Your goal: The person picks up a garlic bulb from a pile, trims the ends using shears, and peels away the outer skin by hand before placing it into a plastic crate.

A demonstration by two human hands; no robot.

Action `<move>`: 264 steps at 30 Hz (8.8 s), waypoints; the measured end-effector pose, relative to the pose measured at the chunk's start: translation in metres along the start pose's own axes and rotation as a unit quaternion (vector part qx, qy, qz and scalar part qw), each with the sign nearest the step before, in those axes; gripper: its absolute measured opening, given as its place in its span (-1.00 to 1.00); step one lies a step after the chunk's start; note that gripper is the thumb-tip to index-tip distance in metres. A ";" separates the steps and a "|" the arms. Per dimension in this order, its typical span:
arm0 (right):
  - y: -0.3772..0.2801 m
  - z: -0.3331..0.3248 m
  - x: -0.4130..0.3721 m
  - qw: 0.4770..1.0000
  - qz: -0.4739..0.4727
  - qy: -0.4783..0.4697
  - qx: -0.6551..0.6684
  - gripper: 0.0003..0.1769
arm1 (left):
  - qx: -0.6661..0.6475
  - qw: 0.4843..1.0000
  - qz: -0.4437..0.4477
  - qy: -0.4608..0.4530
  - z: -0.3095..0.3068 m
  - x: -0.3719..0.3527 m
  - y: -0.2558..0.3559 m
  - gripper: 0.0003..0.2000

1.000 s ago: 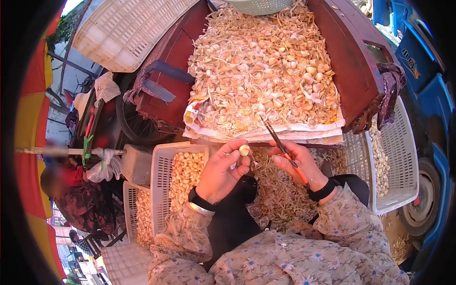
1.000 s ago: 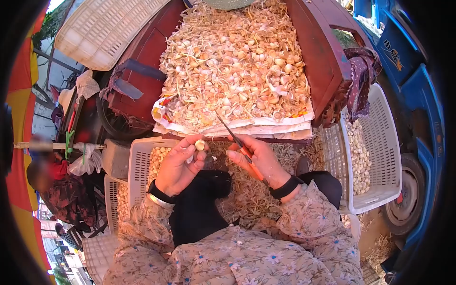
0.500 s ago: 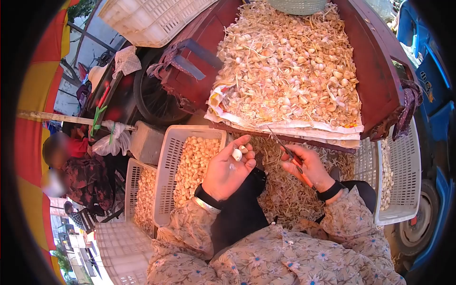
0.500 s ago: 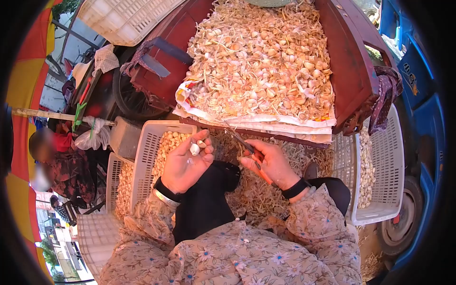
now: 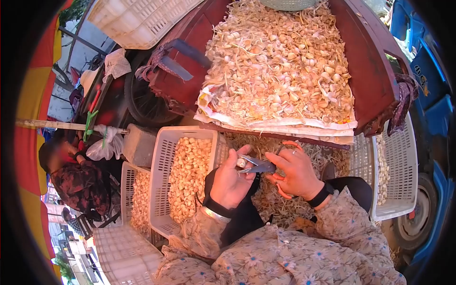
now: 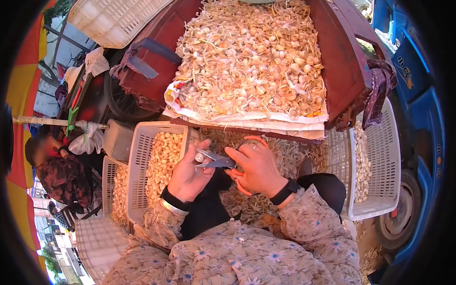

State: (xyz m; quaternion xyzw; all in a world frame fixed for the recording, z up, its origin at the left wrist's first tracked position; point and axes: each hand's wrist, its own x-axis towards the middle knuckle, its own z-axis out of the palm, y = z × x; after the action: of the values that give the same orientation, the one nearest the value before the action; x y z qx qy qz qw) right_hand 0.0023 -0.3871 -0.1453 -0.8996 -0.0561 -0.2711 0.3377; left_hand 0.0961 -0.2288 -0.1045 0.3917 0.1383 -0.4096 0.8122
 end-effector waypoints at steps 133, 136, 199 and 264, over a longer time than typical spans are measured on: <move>0.033 -0.055 0.004 0.955 0.218 0.132 -0.152 -0.47 | 0.606 0.724 0.162 -0.285 0.092 0.108 0.024 -0.77; 0.037 -0.052 0.000 0.961 0.209 0.122 -0.135 -0.52 | 0.644 0.664 0.225 -0.306 0.089 0.111 0.020 -0.77; 0.046 -0.037 0.016 0.840 0.310 0.316 0.312 -0.64 | 0.339 0.919 0.076 -0.187 0.070 0.140 0.022 -0.82; 0.043 -0.016 -0.016 0.720 0.439 0.238 0.482 -0.69 | 0.581 0.800 0.083 -0.124 0.112 0.152 0.038 -0.86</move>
State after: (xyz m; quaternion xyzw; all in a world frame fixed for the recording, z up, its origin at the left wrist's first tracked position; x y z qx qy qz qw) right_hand -0.0059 -0.4287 -0.1688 -0.4450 0.3044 -0.2338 0.8091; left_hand 0.2099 -0.3838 -0.0946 0.7460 -0.2603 -0.3890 0.4738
